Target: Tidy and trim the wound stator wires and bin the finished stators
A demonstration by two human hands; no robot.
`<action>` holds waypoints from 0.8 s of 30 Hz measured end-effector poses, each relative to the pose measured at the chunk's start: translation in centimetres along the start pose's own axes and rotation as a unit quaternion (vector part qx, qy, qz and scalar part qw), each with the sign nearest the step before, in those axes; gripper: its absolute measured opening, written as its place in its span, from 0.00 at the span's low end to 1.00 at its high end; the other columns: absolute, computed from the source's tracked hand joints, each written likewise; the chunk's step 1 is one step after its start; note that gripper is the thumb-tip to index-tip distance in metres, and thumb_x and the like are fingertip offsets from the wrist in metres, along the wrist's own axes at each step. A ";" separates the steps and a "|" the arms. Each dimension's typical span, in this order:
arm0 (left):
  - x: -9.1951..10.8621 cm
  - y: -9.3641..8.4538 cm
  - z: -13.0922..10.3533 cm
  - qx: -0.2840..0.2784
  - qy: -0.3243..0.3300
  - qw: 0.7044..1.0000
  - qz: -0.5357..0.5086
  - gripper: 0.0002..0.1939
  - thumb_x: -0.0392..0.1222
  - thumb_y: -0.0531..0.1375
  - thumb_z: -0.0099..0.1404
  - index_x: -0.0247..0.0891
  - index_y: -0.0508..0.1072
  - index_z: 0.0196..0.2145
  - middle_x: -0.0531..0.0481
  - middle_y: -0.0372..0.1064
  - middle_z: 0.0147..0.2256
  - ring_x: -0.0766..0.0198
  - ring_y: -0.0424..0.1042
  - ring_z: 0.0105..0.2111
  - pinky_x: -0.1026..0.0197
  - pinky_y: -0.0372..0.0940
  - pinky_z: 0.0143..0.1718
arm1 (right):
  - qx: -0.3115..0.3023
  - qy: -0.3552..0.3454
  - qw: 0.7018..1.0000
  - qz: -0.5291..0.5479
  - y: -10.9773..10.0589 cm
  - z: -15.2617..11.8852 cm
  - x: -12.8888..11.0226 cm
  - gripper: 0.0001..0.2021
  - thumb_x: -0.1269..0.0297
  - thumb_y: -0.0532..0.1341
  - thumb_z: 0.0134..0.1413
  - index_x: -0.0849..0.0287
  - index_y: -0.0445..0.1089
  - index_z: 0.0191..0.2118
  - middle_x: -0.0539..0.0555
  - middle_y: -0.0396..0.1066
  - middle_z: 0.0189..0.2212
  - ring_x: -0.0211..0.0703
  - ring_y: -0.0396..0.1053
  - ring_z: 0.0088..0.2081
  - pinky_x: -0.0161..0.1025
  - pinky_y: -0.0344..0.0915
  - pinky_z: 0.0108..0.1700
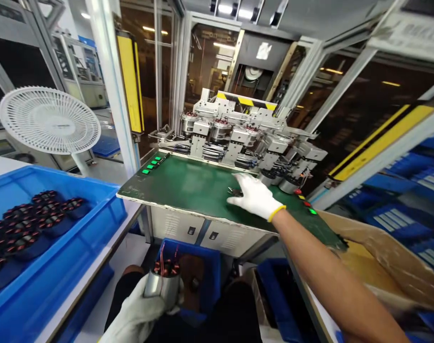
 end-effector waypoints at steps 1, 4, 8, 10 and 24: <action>0.2 -0.3 -0.2 0.009 0.004 1.000 -0.019 0.22 0.48 0.66 0.48 0.37 0.75 0.41 0.44 0.75 0.39 0.50 0.72 0.37 0.52 0.68 0.39 | -0.021 0.023 0.999 -0.008 1.1 0.1 2.2 0.40 0.47 0.64 0.50 0.67 0.56 0.62 0.67 0.60 0.57 0.61 0.59 0.57 0.51 0.59 0.57; 0.3 -1.2 -0.4 0.021 -0.007 0.998 -0.056 0.23 0.43 0.66 0.49 0.36 0.74 0.44 0.42 0.74 0.41 0.49 0.73 0.39 0.52 0.67 0.40 | -0.074 0.031 0.996 -0.028 4.2 -1.4 5.5 0.36 0.44 0.58 0.56 0.66 0.57 0.62 0.66 0.58 0.59 0.60 0.58 0.58 0.50 0.58 0.57; -0.1 -1.7 -0.2 0.008 -0.028 0.997 -0.067 0.28 0.40 0.66 0.48 0.34 0.71 0.48 0.39 0.73 0.43 0.46 0.72 0.43 0.50 0.66 0.44 | -0.056 -0.024 0.996 -0.059 4.9 -5.2 4.7 0.33 0.45 0.52 0.61 0.67 0.58 0.61 0.66 0.60 0.57 0.61 0.58 0.57 0.52 0.56 0.58; -0.4 -1.6 0.0 0.004 -0.024 0.998 -0.054 0.27 0.40 0.66 0.49 0.33 0.71 0.47 0.38 0.73 0.43 0.48 0.72 0.42 0.52 0.66 0.42 | -0.025 -0.049 0.997 -0.050 4.4 -6.7 3.8 0.31 0.46 0.51 0.62 0.66 0.59 0.61 0.65 0.61 0.56 0.60 0.59 0.56 0.52 0.57 0.57; -0.8 -0.3 -1.8 0.062 -0.085 0.985 0.135 0.25 0.41 0.66 0.43 0.35 0.73 0.41 0.44 0.76 0.35 0.50 0.74 0.37 0.53 0.69 0.39 | -0.123 -0.074 0.989 -0.014 2.4 -13.2 -6.7 0.24 0.67 0.54 0.57 0.56 0.59 0.60 0.58 0.66 0.44 0.50 0.67 0.40 0.42 0.63 0.39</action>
Point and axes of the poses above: each hand's wrist, its own z-axis towards the middle knuckle, its own y-axis out of the palm, x = y × z, the point moved 6 cm from there along z, towards the middle knuckle
